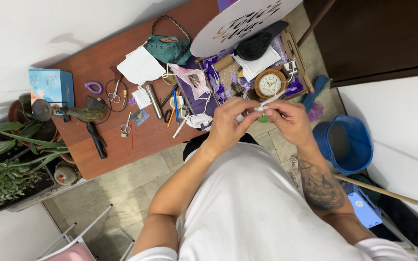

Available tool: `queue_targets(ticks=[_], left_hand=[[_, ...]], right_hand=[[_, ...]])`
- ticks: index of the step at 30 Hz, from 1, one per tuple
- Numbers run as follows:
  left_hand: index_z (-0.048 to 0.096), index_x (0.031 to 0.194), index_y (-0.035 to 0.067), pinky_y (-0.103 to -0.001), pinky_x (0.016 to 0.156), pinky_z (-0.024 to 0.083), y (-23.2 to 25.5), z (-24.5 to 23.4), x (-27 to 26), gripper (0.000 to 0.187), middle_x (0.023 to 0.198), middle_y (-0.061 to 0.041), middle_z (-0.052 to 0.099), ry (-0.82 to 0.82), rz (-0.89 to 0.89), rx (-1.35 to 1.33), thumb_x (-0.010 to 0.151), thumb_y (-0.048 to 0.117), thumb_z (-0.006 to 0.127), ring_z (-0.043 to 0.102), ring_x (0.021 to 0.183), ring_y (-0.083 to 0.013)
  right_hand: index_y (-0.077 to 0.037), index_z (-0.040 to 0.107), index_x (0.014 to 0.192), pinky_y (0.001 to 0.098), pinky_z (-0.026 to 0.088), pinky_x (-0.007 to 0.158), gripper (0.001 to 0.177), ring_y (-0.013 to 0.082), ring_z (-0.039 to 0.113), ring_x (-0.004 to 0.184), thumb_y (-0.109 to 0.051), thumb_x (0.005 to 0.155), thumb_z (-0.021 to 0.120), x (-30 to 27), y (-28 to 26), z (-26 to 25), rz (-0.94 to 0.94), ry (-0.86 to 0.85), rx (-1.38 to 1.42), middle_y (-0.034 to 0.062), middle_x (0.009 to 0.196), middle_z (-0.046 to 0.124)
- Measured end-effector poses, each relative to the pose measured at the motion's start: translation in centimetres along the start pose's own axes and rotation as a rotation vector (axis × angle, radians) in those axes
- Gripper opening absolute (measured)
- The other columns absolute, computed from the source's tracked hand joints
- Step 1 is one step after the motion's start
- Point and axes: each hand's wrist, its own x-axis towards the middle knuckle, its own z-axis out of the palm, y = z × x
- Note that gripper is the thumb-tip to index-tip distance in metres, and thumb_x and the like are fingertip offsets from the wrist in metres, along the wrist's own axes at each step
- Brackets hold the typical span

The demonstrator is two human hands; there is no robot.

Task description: The person clears clutter from a wooden desk by picking up various items such as wipes, a box, a spray bottle, and a face mask, then placing them onto a nearby white shelf. They also gather small items like pins and clips into the mask and move them aside.

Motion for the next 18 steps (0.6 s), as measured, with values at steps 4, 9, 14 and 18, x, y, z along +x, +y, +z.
queue_targets(ticks=[4, 9, 14, 18], left_hand=[[0.075, 0.102, 0.015, -0.034, 0.067, 0.055, -0.3, 1.3, -0.3, 0.009, 0.079, -0.001, 0.068, 0.032, 0.081, 0.11, 0.095, 0.02, 0.073, 0.065, 0.068, -0.0207], [0.072, 0.106, 0.012, -0.038, 0.069, 0.053, 0.3, 1.8, -0.9, 0.016, 0.086, -0.004, 0.07, -0.04, 0.07, 0.112, 0.094, 0.023, 0.074, 0.066, 0.074, -0.0237], [0.078, 0.099, 0.011, -0.028, 0.063, 0.052, -0.5, 2.2, -1.9, 0.011, 0.079, -0.007, 0.072, -0.046, -0.165, -0.147, 0.088, 0.013, 0.08, 0.065, 0.067, -0.0168], [0.078, 0.094, 0.006, -0.021, 0.056, 0.051, -2.2, 4.4, -3.0, 0.017, 0.069, -0.006, 0.071, 0.015, -0.38, -0.377, 0.08, 0.01, 0.087, 0.062, 0.058, -0.0081]], right_hand=[[-0.001, 0.076, 0.091, 0.0264, 0.045, 0.047, 0.011, 0.0144, 0.056, 0.047, -0.005, 0.099, 0.07, -0.3, 0.0, -0.6, -0.047, 0.006, -0.003, 0.0091, 0.06, 0.063], [0.004, 0.072, 0.099, 0.0249, 0.046, 0.049, 0.015, 0.0136, 0.059, 0.052, -0.005, 0.105, 0.062, -1.3, 1.9, -1.2, -0.018, 0.093, 0.157, 0.0105, 0.064, 0.062], [0.004, 0.067, 0.106, 0.0237, 0.052, 0.053, 0.016, 0.0152, 0.066, 0.059, -0.011, 0.106, 0.061, -1.6, 2.5, -1.7, 0.085, 0.111, 0.26, 0.0137, 0.073, 0.067], [-0.001, 0.043, 0.148, 0.0204, 0.055, 0.066, 0.053, 0.0086, 0.064, 0.079, -0.009, 0.101, 0.066, -1.9, 2.8, 1.1, 0.081, 0.095, 0.436, 0.0067, 0.095, 0.063]])
